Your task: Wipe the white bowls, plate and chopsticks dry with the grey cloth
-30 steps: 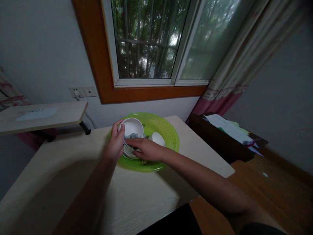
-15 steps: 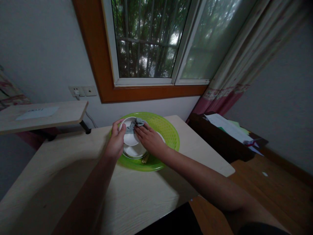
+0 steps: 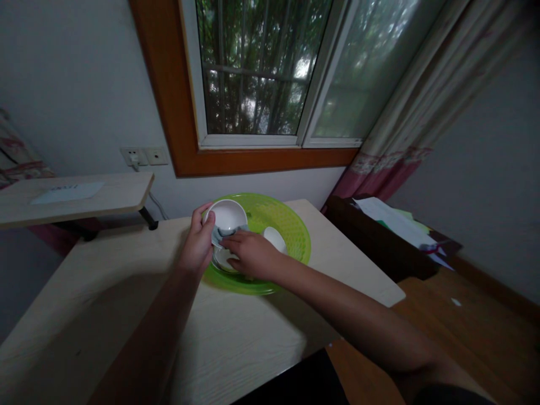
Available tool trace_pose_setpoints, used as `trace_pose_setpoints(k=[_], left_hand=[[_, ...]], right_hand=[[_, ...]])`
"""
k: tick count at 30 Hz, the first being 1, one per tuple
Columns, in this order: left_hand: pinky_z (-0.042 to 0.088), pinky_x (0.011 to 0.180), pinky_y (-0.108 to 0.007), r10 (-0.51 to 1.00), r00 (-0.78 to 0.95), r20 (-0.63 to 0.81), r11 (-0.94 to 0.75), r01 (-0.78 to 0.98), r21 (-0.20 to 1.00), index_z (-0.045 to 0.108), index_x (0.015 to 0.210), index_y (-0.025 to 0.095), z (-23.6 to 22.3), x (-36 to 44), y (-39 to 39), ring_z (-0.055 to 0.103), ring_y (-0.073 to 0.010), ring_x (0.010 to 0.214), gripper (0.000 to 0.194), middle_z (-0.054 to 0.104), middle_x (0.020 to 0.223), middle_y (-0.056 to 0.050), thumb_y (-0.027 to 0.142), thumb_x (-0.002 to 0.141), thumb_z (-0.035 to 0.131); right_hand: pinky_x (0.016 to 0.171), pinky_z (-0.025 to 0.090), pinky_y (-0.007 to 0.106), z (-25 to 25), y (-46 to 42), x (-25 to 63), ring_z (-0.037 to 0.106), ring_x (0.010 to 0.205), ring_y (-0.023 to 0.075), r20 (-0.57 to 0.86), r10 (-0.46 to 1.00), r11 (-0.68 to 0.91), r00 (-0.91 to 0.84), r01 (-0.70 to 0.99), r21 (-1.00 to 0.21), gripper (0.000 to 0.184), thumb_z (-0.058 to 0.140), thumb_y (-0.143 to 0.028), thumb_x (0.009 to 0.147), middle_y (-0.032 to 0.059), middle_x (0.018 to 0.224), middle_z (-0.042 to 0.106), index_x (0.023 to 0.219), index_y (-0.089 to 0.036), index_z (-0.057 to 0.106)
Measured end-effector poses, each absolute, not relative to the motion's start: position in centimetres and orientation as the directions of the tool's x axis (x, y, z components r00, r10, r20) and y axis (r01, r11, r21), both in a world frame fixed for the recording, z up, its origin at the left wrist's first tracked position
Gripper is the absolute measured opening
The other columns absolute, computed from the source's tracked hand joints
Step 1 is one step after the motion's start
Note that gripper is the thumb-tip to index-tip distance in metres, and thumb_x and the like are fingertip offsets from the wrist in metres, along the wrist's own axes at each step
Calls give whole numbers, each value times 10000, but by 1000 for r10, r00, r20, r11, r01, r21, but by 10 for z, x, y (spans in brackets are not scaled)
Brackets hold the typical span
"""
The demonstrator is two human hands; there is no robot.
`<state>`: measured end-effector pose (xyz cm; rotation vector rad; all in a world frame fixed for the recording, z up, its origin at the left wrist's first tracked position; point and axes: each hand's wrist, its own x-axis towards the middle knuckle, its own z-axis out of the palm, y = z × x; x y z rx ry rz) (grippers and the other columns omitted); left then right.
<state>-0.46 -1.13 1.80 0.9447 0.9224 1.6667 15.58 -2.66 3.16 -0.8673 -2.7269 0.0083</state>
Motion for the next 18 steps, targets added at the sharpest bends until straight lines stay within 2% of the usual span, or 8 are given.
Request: trace_pose_setpoints(k=[3, 5, 8, 11, 13, 15, 18], left_hand=[[526, 852, -297, 955, -235, 179, -254, -343, 904, 537, 1203, 271, 20, -4, -13, 649, -188, 1014, 333, 655, 1165, -55, 396, 907, 623], [524, 851, -298, 956, -231, 183, -253, -324, 912, 537, 1216, 277, 20, -4, -13, 649, -189, 1007, 335, 655, 1155, -51, 396, 912, 614], [527, 855, -296, 956, -218, 194, -256, -307, 917, 543, 1227, 269, 17, -4, -11, 643, -191, 1025, 360, 653, 1163, -55, 399, 902, 625], [530, 877, -293, 960, -188, 206, -256, -300, 919, 556, 1220, 261, 14, -4, -9, 631, -193, 1078, 371, 642, 1223, -65, 401, 888, 644], [537, 856, -292, 967, -165, 193, -237, -306, 922, 555, 1226, 260, 13, -3, -9, 642, -191, 1050, 381, 647, 1217, -68, 396, 884, 650], [546, 812, -294, 973, -149, 175, -215, -318, 924, 548, 1236, 263, 14, -3, -9, 660, -188, 984, 390, 659, 1186, -66, 392, 883, 651], [553, 778, -303, 973, -152, 175, -217, -333, 918, 549, 1234, 267, 15, -2, -10, 671, -192, 935, 393, 670, 1161, -63, 389, 877, 659]], right_hand=[[1014, 465, 381, 32, -25, 156, 608, 1134, 239, 301, 536, 844, -789, 493, -212, 497, 665, -237, 888, 120, 1241, 680, 1366, -142, 568], [1013, 468, 377, 30, -21, 159, 612, 1137, 235, 306, 519, 854, -798, 473, -215, 523, 661, -243, 893, 112, 1248, 681, 1394, -149, 547], [1038, 458, 391, 25, -13, 165, 615, 1155, 232, 289, 498, 864, -818, 496, -89, 466, 643, -207, 906, 108, 1275, 674, 1365, -160, 580], [1155, 365, 433, 22, -4, 171, 573, 1250, 239, 291, 470, 842, -833, 522, 134, 341, 565, -154, 957, 127, 1326, 647, 1290, -132, 635], [1203, 309, 443, 21, 0, 173, 543, 1297, 251, 300, 470, 798, -830, 545, 258, 320, 522, -144, 983, 152, 1342, 633, 1274, -96, 644], [1213, 301, 445, 20, 1, 174, 523, 1320, 268, 305, 486, 756, -819, 569, 323, 340, 499, -148, 994, 177, 1357, 617, 1297, -61, 627], [1192, 336, 453, 18, -1, 171, 523, 1311, 288, 318, 517, 720, -795, 605, 340, 379, 468, -142, 1004, 204, 1373, 597, 1343, -19, 584]])
